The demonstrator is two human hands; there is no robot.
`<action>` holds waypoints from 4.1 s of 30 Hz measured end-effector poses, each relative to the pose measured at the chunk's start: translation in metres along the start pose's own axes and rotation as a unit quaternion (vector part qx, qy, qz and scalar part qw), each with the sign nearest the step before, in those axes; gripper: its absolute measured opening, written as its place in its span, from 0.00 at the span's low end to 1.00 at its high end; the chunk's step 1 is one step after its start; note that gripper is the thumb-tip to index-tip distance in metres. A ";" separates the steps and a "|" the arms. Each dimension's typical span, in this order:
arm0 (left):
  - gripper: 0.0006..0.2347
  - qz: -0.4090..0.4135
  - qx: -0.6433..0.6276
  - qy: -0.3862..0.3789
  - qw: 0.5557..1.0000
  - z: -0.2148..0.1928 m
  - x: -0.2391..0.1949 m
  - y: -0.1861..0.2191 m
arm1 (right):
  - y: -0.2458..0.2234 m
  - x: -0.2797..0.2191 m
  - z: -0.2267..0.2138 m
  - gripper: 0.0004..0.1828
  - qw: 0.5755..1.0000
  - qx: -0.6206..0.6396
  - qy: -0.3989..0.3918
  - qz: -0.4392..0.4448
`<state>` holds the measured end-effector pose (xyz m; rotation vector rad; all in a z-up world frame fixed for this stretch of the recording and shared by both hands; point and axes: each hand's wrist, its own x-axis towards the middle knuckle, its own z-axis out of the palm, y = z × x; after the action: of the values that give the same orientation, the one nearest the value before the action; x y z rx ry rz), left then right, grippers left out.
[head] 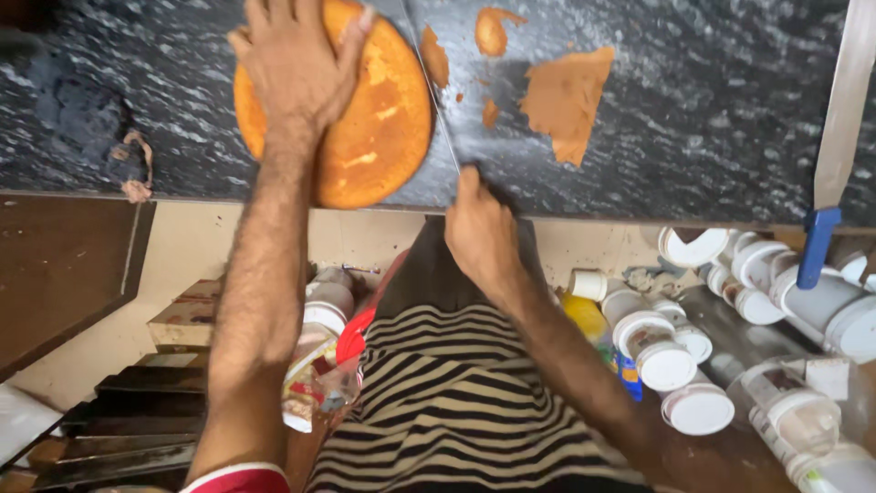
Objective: The person slices a round cake into layers using a long knife, then applies a layer of frosting by hand.
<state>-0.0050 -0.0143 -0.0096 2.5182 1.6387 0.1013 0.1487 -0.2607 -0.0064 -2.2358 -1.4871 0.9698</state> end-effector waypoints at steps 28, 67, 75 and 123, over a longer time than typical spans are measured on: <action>0.31 0.024 -0.043 0.150 0.987 -0.001 -0.007 -0.015 | 0.009 -0.021 0.017 0.15 0.999 0.017 0.043 -0.024; 0.37 0.024 -0.026 0.091 0.995 0.001 -0.024 -0.009 | 0.133 -0.024 -0.080 0.08 0.900 -0.190 0.377 0.106; 0.47 -0.058 -0.103 0.074 0.990 -0.030 0.018 0.021 | 0.167 -0.004 -0.100 0.10 0.898 -0.044 0.437 0.007; 0.19 -0.638 -0.616 0.233 0.400 0.197 -0.410 -0.107 | 0.181 0.062 -0.133 0.14 0.909 -0.248 0.268 -0.202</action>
<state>-0.2424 -0.3616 -0.2131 -0.1548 1.8544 1.2429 0.3799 -0.2654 -0.0344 -2.0932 -1.9326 -0.1699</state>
